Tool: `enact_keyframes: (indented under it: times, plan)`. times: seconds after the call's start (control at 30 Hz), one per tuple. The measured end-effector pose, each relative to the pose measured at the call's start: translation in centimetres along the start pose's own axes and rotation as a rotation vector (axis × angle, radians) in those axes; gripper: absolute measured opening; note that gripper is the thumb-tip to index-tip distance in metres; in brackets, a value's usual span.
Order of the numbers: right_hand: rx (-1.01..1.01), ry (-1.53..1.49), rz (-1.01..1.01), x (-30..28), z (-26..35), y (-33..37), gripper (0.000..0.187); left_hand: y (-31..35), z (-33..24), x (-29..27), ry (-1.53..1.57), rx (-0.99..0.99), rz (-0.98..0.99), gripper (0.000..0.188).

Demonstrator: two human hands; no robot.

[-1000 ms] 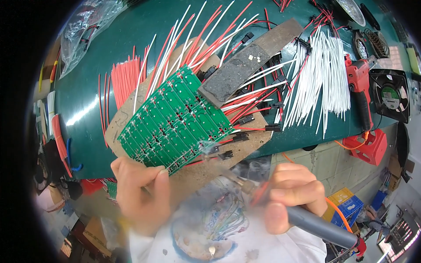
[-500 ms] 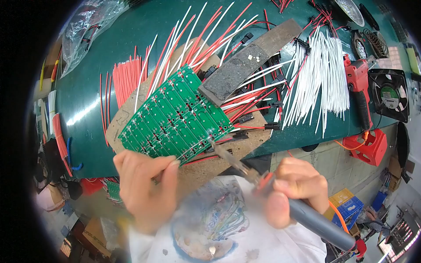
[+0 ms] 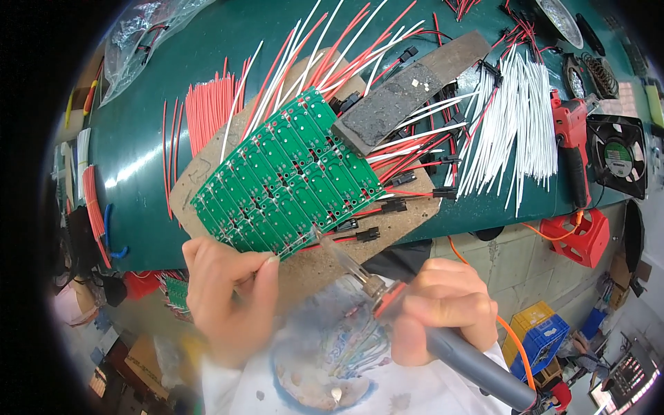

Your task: The person assembles circuit boards by threading wires through holes in the board, then soldering the wires in place with a soldering iron and solder wire.

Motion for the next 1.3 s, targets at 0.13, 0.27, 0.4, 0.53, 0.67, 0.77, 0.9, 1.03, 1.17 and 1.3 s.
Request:
enact_keyframes:
  times: [0.13, 0.27, 0.4, 0.53, 0.67, 0.77, 0.9, 1.03, 1.17, 1.3]
  plan:
    - [0.011, -0.034, 0.019, 0.2, -0.2, 0.2, 0.023, -0.2, -0.1, 0.3, -0.045, 0.036, 0.005, 0.022]
    - [0.017, 0.063, -0.029, 0.6, 0.1, 0.0, 0.021, 0.4, -0.2, 0.1, -0.098, 0.046, -0.037, 0.022]
    - [0.092, 0.017, -0.067, 0.1, 0.2, 0.3, 0.022, 1.8, 1.4, -1.1, 0.174, -0.236, -0.177, 0.024]
    - [0.079, 0.019, -0.042, 0.2, 0.5, 0.3, 0.023, 1.7, 1.4, -0.6, 0.156, -0.129, -0.135, 0.024]
    - [0.045, -0.012, 0.071, 0.9, 0.5, 0.4, 0.026, 1.1, 0.6, -0.2, 0.042, -0.014, -0.099, 0.022]
    - [0.071, -0.028, 0.124, 1.5, 0.2, 0.6, 0.026, 0.8, 0.6, 0.0, -0.003, 0.016, -0.068, 0.023]
    - [0.060, -0.015, 0.160, 1.7, 0.4, 0.5, 0.026, 0.7, -0.2, 0.1, -0.122, 0.116, -0.006, 0.026]
    - [0.074, 0.062, 0.053, 1.4, 0.3, 0.6, 0.020, 1.5, -0.1, -0.4, -0.152, 0.049, 0.015, 0.027]
    - [0.127, 0.005, 0.022, 0.6, 0.4, 0.8, 0.023, 2.3, 1.1, -1.6, 0.089, -0.091, -0.136, 0.027]
    - [0.061, 0.044, 0.109, 2.0, 1.1, 0.7, 0.022, 2.5, 1.3, -1.0, 0.092, -0.052, -0.135, 0.027]
Point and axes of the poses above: each hand's wrist, its own y-axis away from the middle knuckle, its own x-axis out of the palm, z = x × y, the point moved 8 cm from there along -y, towards the middle knuckle, and after that the axes turned 11 degrees about y, right-handed, at the moved point
